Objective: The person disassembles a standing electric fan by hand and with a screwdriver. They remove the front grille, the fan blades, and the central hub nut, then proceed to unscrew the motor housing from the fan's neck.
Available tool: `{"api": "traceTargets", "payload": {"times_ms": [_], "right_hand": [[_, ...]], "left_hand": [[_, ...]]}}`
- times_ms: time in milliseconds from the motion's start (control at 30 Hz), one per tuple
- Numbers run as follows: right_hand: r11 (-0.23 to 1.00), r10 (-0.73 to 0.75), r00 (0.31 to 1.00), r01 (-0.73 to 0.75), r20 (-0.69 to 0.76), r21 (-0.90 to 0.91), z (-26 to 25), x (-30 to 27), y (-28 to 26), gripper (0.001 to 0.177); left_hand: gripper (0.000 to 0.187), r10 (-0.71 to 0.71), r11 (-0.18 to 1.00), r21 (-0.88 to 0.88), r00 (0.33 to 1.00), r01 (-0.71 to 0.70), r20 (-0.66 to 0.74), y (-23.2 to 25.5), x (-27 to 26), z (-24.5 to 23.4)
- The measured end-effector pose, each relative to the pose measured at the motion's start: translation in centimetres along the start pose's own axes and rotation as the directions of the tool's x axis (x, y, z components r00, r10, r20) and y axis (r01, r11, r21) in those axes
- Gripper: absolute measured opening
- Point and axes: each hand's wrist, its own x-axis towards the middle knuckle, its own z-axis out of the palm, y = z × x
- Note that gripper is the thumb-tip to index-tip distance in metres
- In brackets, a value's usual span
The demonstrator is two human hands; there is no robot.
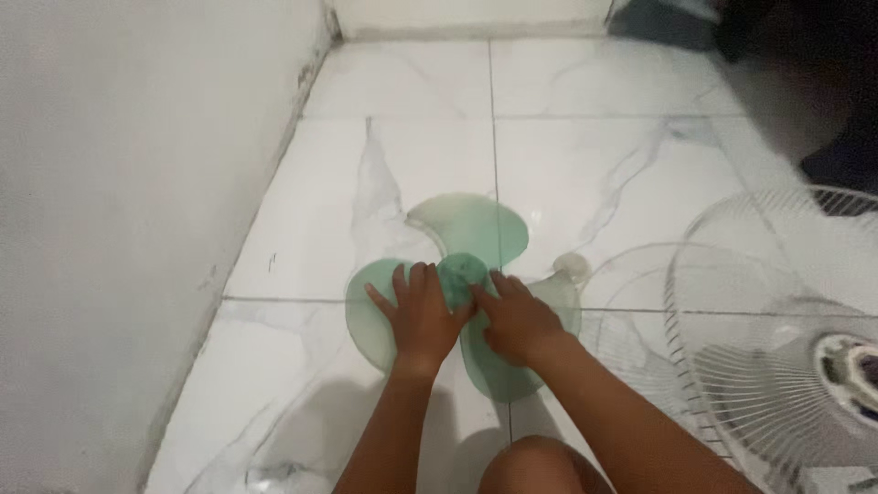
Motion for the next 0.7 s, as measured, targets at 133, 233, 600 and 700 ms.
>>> {"api": "traceTargets", "payload": {"times_ms": [133, 233, 600, 700], "right_hand": [[0.994, -0.075, 0.972, 0.091, -0.223, 0.065, -3.9, -2.7, -0.8, 0.075], [0.987, -0.109, 0.918, 0.145, -0.383, 0.068, -8.4, -5.2, -0.2, 0.074], [0.996, 0.019, 0.637, 0.053, -0.771, 0.069, -20.1, -23.8, 8.4, 0.071], [0.986, 0.09, 0.596, 0.06, -0.798, 0.156, -20.0, -28.5, 12.5, 0.068]], "left_hand": [[0.08, 0.128, 0.991, -0.017, 0.971, -0.135, -0.203, 2.9, 1.1, -2.5], [0.075, 0.216, 0.967, -0.072, 0.932, -0.246, -0.29, 6.6, 1.4, -5.3], [0.065, 0.483, 0.692, -0.307, 0.735, -0.653, -0.476, 23.2, -4.7, -13.1], [0.062, 0.552, 0.602, -0.321, 0.672, -0.731, -0.494, 27.1, -7.1, -11.3]]}}
